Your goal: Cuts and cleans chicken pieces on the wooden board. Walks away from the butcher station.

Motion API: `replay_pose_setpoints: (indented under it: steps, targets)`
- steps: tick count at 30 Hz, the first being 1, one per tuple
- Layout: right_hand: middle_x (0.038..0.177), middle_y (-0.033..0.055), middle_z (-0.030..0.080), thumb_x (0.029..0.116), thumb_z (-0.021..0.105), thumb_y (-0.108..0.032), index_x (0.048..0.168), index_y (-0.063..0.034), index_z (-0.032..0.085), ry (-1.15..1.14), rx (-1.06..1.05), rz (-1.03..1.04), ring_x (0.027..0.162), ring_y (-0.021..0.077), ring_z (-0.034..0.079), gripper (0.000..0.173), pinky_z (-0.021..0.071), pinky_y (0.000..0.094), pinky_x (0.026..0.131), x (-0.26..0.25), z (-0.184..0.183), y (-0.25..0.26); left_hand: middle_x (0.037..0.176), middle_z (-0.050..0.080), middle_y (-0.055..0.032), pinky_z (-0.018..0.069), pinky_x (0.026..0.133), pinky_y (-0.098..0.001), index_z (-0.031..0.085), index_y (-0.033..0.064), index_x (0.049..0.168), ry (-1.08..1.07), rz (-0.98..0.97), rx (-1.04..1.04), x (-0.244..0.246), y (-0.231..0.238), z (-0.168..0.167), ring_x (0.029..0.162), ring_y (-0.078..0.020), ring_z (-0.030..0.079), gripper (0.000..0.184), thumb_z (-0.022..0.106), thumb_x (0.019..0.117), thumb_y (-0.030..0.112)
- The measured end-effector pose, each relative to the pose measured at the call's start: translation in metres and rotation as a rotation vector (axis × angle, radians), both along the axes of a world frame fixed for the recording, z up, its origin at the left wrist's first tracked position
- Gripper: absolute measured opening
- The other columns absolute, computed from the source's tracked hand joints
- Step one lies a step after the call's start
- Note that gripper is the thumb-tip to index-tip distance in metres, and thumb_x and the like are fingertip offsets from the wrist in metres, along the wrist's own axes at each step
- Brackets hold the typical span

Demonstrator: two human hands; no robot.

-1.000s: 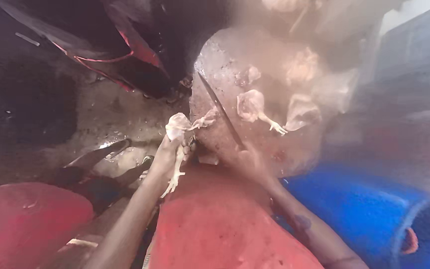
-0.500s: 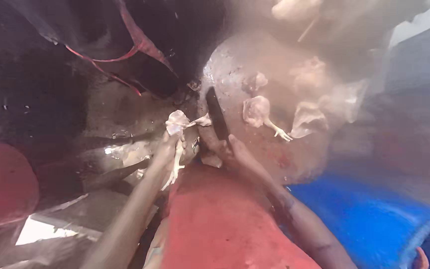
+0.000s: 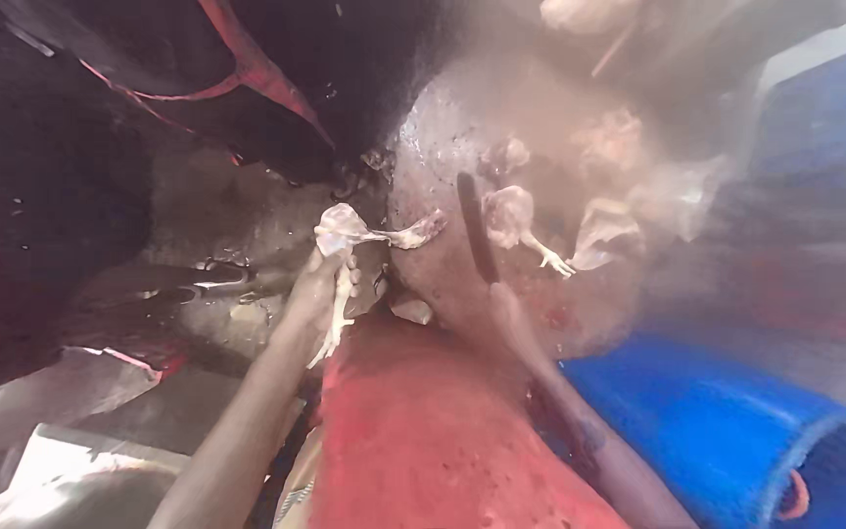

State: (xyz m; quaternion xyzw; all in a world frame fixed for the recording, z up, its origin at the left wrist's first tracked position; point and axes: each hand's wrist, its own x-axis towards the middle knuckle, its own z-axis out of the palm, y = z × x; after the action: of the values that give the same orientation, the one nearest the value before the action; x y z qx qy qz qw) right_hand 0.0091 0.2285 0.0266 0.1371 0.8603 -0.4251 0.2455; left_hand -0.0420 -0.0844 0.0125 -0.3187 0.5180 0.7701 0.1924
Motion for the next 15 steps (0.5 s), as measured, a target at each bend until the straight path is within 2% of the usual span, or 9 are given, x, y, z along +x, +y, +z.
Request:
replay_pose_setpoints:
  steps: [2, 3, 4, 5, 6, 8, 10, 13, 15]
  targets:
    - [0.108, 0.0187, 0.067, 0.1123, 0.029, -0.028, 0.128, 0.0031, 0.060, -0.067, 0.038, 0.061, 0.099, 0.0247, 0.066, 0.046, 0.0537, 0.0439, 0.091, -0.001, -0.008, 0.013, 0.088, 0.059, -0.0044, 0.0535, 0.053, -0.0256, 0.046, 0.0150, 0.135, 0.021, 0.009, 0.010, -0.006, -0.002, 0.001, 0.062, -0.0122, 0.059, 0.025, 0.042, 0.1112, 0.021]
    - [0.112, 0.0214, 0.067, 0.1122, 0.031, -0.026, 0.130, 0.0048, 0.059, -0.069, 0.040, 0.084, 0.103, 0.0274, 0.066, 0.046, 0.0527, 0.0455, 0.095, -0.006, 0.003, 0.007, 0.088, 0.059, -0.0044, 0.0536, 0.053, -0.0254, 0.046, 0.0152, 0.135, 0.028, 0.013, 0.012, -0.010, -0.002, 0.002, 0.062, -0.0122, 0.059, 0.025, 0.042, 0.1111, 0.021]
    - [0.109, 0.0213, 0.067, 0.1116, 0.032, -0.025, 0.130, 0.0059, 0.059, -0.055, 0.043, 0.112, 0.100, 0.0273, 0.066, 0.045, 0.0533, 0.0447, 0.093, -0.010, 0.013, -0.004, 0.088, 0.060, -0.0045, 0.0536, 0.053, -0.0253, 0.047, 0.0158, 0.137, 0.022, 0.014, 0.011, -0.010, -0.001, 0.002, 0.063, -0.0123, 0.060, 0.027, 0.043, 0.1110, 0.022]
    - [0.100, 0.0175, 0.065, 0.1101, 0.035, -0.026, 0.126, 0.0059, 0.059, -0.041, 0.049, 0.145, 0.090, 0.0238, 0.064, 0.043, 0.0542, 0.0414, 0.085, -0.010, 0.020, -0.016, 0.090, 0.060, -0.0046, 0.0536, 0.054, -0.0255, 0.047, 0.0168, 0.138, 0.010, 0.008, 0.016, -0.007, 0.000, 0.001, 0.064, -0.0127, 0.060, 0.028, 0.043, 0.1109, 0.023]
    - [0.094, 0.0154, 0.064, 0.1081, 0.042, -0.027, 0.125, 0.0058, 0.059, -0.053, 0.055, 0.176, 0.085, 0.0227, 0.063, 0.041, 0.0544, 0.0413, 0.081, -0.017, 0.025, -0.028, 0.090, 0.060, -0.0048, 0.0535, 0.054, -0.0260, 0.047, 0.0172, 0.139, 0.005, 0.008, 0.025, -0.006, 0.002, 0.000, 0.064, -0.0131, 0.060, 0.029, 0.044, 0.1108, 0.023]
    - [0.100, 0.0160, 0.070, 0.1047, 0.051, -0.038, 0.128, 0.0015, 0.062, -0.086, 0.093, 0.240, 0.092, 0.0260, 0.068, 0.047, 0.0565, 0.0469, 0.085, -0.024, 0.017, -0.039, 0.087, 0.060, -0.0051, 0.0536, 0.053, -0.0269, 0.048, 0.0160, 0.137, -0.005, 0.019, 0.035, -0.004, 0.003, -0.004, 0.063, -0.0136, 0.059, 0.028, 0.044, 0.1105, 0.022]
    - [0.106, 0.0176, 0.070, 0.1093, 0.039, -0.040, 0.131, -0.0006, 0.060, -0.079, 0.091, 0.246, 0.100, 0.0286, 0.069, 0.049, 0.0552, 0.0500, 0.090, -0.017, 0.004, -0.032, 0.086, 0.058, -0.0043, 0.0533, 0.053, -0.0262, 0.046, 0.0137, 0.135, 0.010, -0.001, 0.044, -0.005, 0.004, -0.002, 0.061, -0.0126, 0.058, 0.025, 0.041, 0.1113, 0.021]
    - [0.093, 0.0132, 0.067, 0.1082, 0.036, -0.039, 0.126, 0.0012, 0.061, 0.028, 0.003, 0.202, 0.084, 0.0234, 0.066, 0.051, 0.0563, 0.0449, 0.078, -0.010, 0.019, -0.022, 0.084, 0.058, -0.0037, 0.0533, 0.052, -0.0260, 0.046, 0.0135, 0.134, 0.024, -0.001, 0.061, -0.005, 0.003, 0.000, 0.059, -0.0121, 0.057, 0.024, 0.042, 0.1111, 0.021]
    - [0.082, 0.0028, 0.061, 0.1056, 0.030, -0.059, 0.123, 0.0009, 0.062, 0.210, -0.123, 0.185, 0.071, 0.0102, 0.059, 0.070, 0.0545, 0.0320, 0.067, -0.003, 0.036, -0.023, 0.084, 0.057, -0.0027, 0.0535, 0.053, -0.0257, 0.046, 0.0152, 0.134, 0.001, -0.021, 0.068, -0.002, 0.004, 0.001, 0.060, -0.0117, 0.057, 0.024, 0.042, 0.1112, 0.022]
